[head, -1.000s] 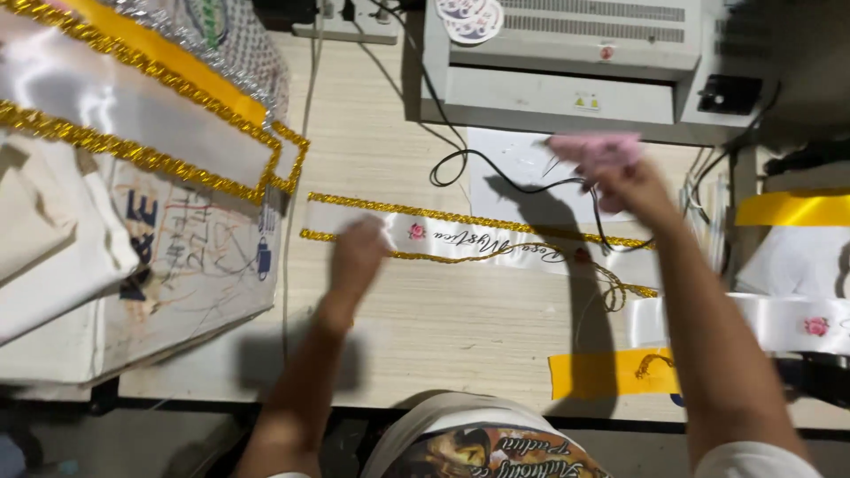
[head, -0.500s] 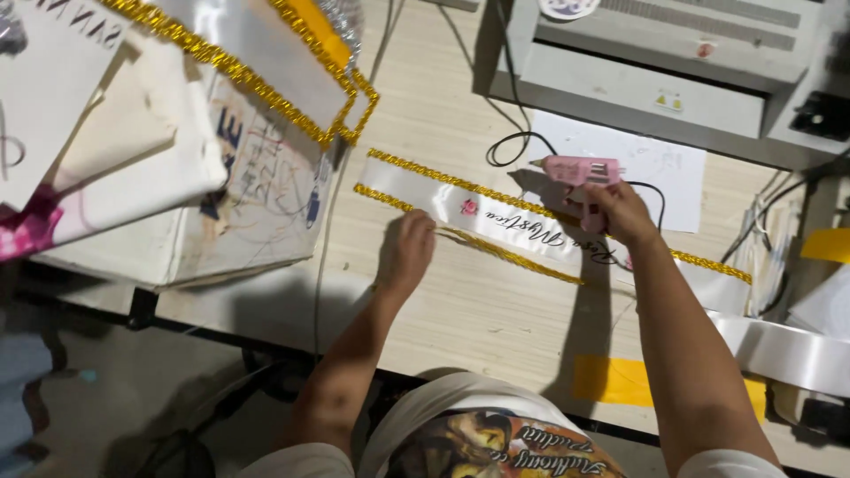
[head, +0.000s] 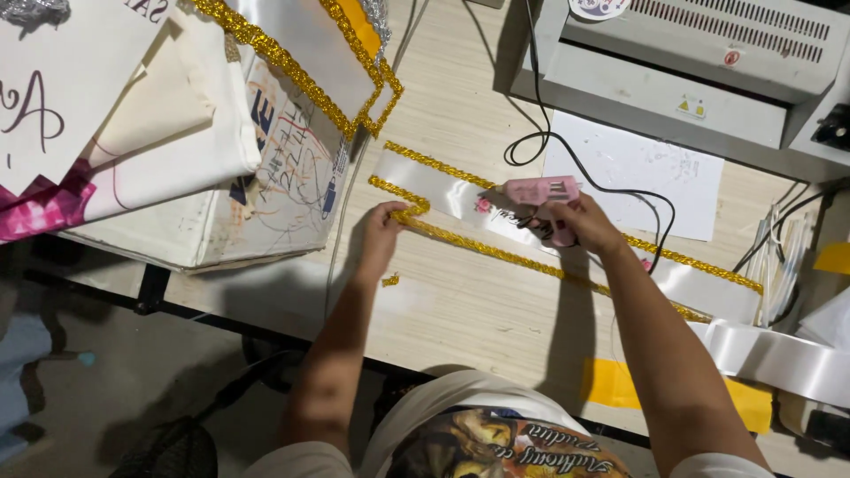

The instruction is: The person decorates white satin sashes by applying hot glue and attaching gold glitter trim along the edges. They handle the sashes, a hot glue gun, and glue sticks on a cluttered work table.

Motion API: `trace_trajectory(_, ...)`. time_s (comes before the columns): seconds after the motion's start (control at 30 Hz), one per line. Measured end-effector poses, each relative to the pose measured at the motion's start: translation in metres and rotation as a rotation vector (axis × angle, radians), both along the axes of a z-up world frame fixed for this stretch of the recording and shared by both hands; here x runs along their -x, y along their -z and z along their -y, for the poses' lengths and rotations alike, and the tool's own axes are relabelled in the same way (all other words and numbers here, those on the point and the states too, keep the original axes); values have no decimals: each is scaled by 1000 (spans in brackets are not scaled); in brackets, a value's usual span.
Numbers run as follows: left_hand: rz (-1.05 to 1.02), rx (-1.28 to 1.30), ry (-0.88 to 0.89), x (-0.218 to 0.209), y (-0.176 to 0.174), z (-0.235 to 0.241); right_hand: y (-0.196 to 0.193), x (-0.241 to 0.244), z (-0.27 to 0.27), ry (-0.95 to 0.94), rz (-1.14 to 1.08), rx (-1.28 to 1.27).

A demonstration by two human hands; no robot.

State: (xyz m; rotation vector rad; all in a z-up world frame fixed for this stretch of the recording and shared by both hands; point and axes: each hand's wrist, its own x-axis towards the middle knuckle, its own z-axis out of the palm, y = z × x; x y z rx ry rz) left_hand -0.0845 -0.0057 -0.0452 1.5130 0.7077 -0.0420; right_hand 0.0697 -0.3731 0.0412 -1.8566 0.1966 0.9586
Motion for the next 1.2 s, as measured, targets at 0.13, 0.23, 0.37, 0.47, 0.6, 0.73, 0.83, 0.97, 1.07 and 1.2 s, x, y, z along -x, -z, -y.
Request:
trace_trajectory(0.13, 70, -375, 123, 5, -17, -9, -2, -6, 9, -19, 46, -147)
trace_trajectory(0.23, 60, -825, 182, -5, -75, 12, -14, -3, -4, -67, 79, -218)
trace_trajectory(0.37, 181, -1305, 265, -21, -109, 35, -28, 5, -38, -74, 36, 22)
trace_trajectory(0.47, 248, -1270, 286, -27, -72, 40, -17, 7, -56, -104, 28, -79)
trace_trajectory(0.6, 257, -1186, 371, -26, -77, 32, -4, 6, -68, -149, 47, -119)
trace_trajectory(0.73, 475, -1097, 254, -39, -36, 3, -1, 0, -65, -166, 78, -84)
trace_trajectory(0.83, 339, -907, 338, -46, -32, -14, -3, -6, -68, -221, 109, -148)
trace_trajectory(0.97, 406, -985, 361, -54, -47, -19, -23, -2, -95, -222, 61, -25)
trace_trajectory(1.07, 358, -1048, 382, -59, -43, -20, -30, -1, -114, -202, 41, 3)
trace_trajectory(1.2, 309, -1102, 435, -66, -48, -21, -18, -5, -126, -245, 97, -115)
